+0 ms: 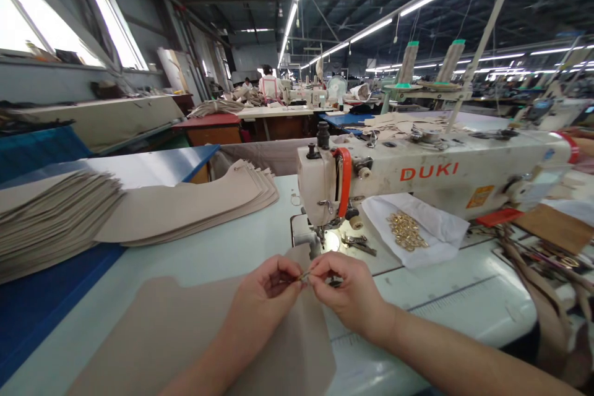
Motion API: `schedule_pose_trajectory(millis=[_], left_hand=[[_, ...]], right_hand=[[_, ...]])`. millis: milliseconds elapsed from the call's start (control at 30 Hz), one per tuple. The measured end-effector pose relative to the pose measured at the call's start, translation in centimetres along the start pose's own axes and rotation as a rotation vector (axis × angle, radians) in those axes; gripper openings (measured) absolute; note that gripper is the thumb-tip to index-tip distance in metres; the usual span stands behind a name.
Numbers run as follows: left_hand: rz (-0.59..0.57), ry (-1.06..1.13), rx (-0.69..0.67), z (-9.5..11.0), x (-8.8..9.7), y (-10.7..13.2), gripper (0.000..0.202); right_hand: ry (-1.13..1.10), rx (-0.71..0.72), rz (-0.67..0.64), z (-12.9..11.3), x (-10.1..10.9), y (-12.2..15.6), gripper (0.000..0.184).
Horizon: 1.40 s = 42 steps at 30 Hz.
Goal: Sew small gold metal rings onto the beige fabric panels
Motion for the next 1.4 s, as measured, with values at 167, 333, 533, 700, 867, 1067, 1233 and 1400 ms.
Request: schedule_pose_trajectory(millis=[167, 333, 533, 700, 867, 1067, 1233, 1400], left_hand=[[0.009, -0.02, 0.0, 0.1, -0.2, 0.3, 0.013], [0.099, -0.149, -0.11, 0.2, -0.2, 0.7, 0.006], [0.156, -0.282, -0.24, -0.2, -0.1, 1.1, 0.002], [0.164, -0.274, -0.204, -0.1, -0.2, 1.2, 0.003], [0.021, -0.218, -0.076, -0.2, -0.1, 0.6, 0.016], [0.035, -0.388, -0.039, 0.3, 0.1, 0.7, 0.022], [0.107, -0.452, -0.07, 0.5, 0.1, 1.0, 0.021], [0.124, -0.465, -0.1, 0.6, 0.1, 1.1, 0.02]], right_hand=[[-0.03, -0.024, -0.017, 0.0, 0.0, 0.1, 0.01], [-0.112, -0.131, -0.018, 0.5, -0.2, 0.5, 0.007], [-0.357, -0.286, 0.027, 1.0, -0.4, 0.8, 0.006], [-0.259, -0.295, -0.057, 0.6, -0.1, 0.5, 0.008], [-0.234, -0.278, -0.087, 0.7, -0.1, 0.7, 0.009], [-0.269, -0.287, -0.091, 0.7, 0.1, 0.5, 0.008], [-0.235, -0.246, -0.1, 0.5, 0.2, 0.5, 0.009], [-0.187, -0.218, -0.118, 0.6, 0.2, 0.6, 0.01]])
Point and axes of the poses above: each hand's wrist, its own y-axis away from the middle knuckle, its own x-axis out of the back of the hand, z = x × y, the point moved 2 cm from there along -y, towards the middle knuckle, and after that the axes turned 15 degrees about x, right-handed, at the moved point
